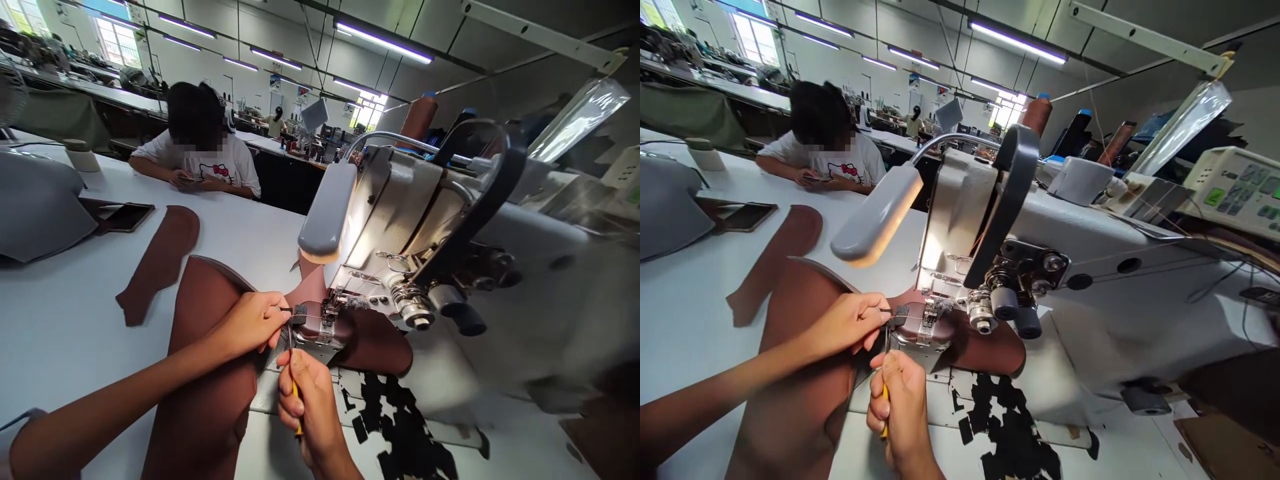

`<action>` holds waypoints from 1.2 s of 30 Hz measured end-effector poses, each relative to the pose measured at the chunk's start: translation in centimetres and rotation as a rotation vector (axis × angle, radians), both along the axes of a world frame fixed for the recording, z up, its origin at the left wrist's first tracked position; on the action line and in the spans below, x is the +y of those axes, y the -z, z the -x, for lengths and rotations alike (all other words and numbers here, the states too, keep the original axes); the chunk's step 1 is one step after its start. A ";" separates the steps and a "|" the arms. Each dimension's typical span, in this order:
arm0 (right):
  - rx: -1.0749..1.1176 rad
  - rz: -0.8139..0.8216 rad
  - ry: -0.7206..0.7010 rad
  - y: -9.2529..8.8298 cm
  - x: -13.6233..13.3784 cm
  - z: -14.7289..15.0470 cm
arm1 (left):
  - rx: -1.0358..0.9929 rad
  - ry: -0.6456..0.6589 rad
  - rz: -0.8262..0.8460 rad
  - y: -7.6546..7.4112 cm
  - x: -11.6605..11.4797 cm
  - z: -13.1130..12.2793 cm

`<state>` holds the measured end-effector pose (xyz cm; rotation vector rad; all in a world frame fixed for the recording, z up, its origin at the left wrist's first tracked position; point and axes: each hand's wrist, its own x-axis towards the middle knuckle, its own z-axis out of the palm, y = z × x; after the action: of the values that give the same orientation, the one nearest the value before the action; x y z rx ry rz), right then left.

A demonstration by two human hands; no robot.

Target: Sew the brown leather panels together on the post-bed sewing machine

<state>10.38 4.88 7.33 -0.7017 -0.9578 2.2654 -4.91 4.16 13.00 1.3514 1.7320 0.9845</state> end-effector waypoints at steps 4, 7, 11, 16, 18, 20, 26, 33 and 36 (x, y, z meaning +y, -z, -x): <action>0.013 0.021 0.061 -0.2 0.2 1.0 | 0.017 0.015 -0.015 0.2 -0.1 0.2; 0.015 0.035 0.077 -0.7 0.3 1.5 | 0.008 0.026 -0.017 0.3 0.0 0.2; 0.016 0.054 0.088 -1.2 0.3 1.8 | -0.022 0.041 -0.017 0.3 0.0 0.2; 0.022 0.071 0.106 -1.2 0.2 2.0 | -0.027 0.043 -0.014 0.3 0.0 0.3; 0.028 0.073 0.103 -1.1 0.3 2.0 | -0.017 0.040 -0.012 0.3 0.0 0.2; 0.033 0.073 0.094 -0.9 0.3 2.1 | 0.000 0.028 -0.010 0.3 0.0 0.1; 0.052 0.072 0.058 -0.4 0.2 1.7 | 0.102 -0.060 0.040 1.0 -0.4 2.6; 0.037 0.006 -0.083 1.0 -1.6 -2.2 | 0.334 -0.362 -0.053 0.4 -2.3 6.9; 0.141 0.088 -0.051 0.9 -1.9 -3.1 | 0.275 -0.291 -0.171 0.2 -1.5 3.5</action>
<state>13.52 3.03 6.43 -0.5513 -0.8225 2.3784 -8.39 2.67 12.82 1.4209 2.1375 1.1712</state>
